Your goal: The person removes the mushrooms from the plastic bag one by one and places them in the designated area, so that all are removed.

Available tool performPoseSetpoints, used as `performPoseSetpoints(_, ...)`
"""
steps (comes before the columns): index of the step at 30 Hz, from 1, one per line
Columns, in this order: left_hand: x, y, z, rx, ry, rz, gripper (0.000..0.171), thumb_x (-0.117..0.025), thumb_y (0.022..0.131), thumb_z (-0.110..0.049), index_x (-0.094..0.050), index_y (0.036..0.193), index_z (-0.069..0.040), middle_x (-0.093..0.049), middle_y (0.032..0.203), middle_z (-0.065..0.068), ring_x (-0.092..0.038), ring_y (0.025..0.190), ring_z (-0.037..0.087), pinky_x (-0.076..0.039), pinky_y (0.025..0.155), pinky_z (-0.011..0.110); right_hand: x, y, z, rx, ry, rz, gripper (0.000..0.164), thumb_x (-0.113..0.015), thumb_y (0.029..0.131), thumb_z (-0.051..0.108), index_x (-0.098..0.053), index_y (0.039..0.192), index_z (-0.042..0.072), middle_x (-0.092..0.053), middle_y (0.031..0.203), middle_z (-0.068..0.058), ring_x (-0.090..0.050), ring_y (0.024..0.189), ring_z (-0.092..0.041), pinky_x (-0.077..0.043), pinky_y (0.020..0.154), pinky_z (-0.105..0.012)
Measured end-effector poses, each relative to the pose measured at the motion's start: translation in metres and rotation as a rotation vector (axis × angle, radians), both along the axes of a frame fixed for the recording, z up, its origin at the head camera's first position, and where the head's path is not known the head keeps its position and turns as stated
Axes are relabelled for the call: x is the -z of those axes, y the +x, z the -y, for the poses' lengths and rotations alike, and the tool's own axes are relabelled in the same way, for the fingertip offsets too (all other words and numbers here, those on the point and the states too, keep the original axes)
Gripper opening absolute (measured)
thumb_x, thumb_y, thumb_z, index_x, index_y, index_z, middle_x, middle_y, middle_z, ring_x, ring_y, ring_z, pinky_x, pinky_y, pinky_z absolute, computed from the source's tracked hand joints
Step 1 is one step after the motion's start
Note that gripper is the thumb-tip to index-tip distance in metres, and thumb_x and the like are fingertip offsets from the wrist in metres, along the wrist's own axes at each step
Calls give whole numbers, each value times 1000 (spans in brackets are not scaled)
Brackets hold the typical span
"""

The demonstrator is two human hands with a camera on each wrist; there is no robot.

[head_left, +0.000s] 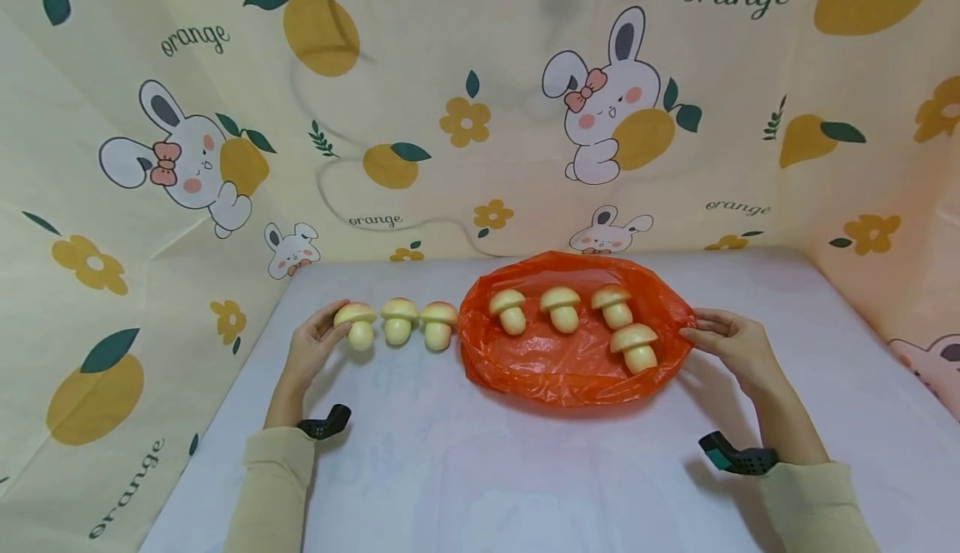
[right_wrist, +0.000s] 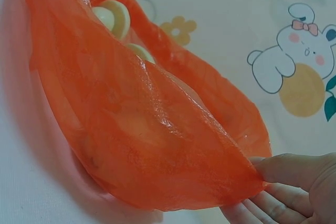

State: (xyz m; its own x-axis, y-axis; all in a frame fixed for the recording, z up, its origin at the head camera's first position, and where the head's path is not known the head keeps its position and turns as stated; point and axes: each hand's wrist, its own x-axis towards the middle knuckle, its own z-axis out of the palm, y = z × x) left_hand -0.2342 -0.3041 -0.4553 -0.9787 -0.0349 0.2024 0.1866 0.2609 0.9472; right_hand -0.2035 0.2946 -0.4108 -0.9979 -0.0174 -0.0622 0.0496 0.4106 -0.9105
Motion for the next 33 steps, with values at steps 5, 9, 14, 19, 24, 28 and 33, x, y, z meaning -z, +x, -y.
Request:
performPoseSetpoints(5,6,-2,3,-12,-17,20,52,-61,94,-11,-43,140,6,-41,148,27,-46,109,-22,-39,97,-2,-1,1,0,-5,-3,-2,65,-64,93,26,-39,137,-15,-59,82,36,-62,78,14,-56,74,-10)
performPoseSetpoints(9,10,-4,4,-27,-24,41,52,-61,94,-12,-43,140,6,-41,149,26,-46,111,-22,-38,97,-2,-1,2,0,-9,-3,-17,64,-63,93,26,-39,136,-16,-60,82,36,-62,78,14,-57,74,-10)
performPoseSetpoints(14,13,-8,3,-61,-20,77,52,-60,94,-12,-43,141,4,-41,149,24,-46,115,-17,-38,96,-3,-2,4,0,-10,9,-18,65,-63,94,27,-39,137,-15,-59,81,37,-62,78,15,-57,74,-11)
performPoseSetpoints(19,14,-10,1,-85,-22,104,51,-61,94,-10,-44,140,4,-43,149,23,-47,121,-10,-38,96,-3,-2,3,-1,-7,8,-20,65,-63,94,27,-39,137,-15,-59,81,37,-62,79,14,-57,74,-11)
performPoseSetpoints(24,15,-10,0,-110,-28,114,50,-60,94,-8,-44,140,4,-43,149,24,-48,129,1,-37,97,-3,-1,2,-1,-5,11,-11,65,-63,93,27,-39,137,-14,-59,82,37,-61,79,14,-57,74,-10)
performPoseSetpoints(28,16,-9,-1,-112,-40,126,56,-64,92,-12,-42,142,2,-41,151,21,-40,141,23,-36,104,2,-1,3,-1,-2,19,1,65,-63,94,28,-39,138,-13,-58,82,38,-60,79,16,-57,74,-10)
performPoseSetpoints(33,18,-7,-2,-121,-70,154,64,-69,89,-17,-40,145,-3,-38,153,17,-36,144,29,-32,119,26,-2,3,-2,-2,26,-1,65,-63,94,29,-39,138,-13,-58,82,38,-61,79,15,-56,75,-10)
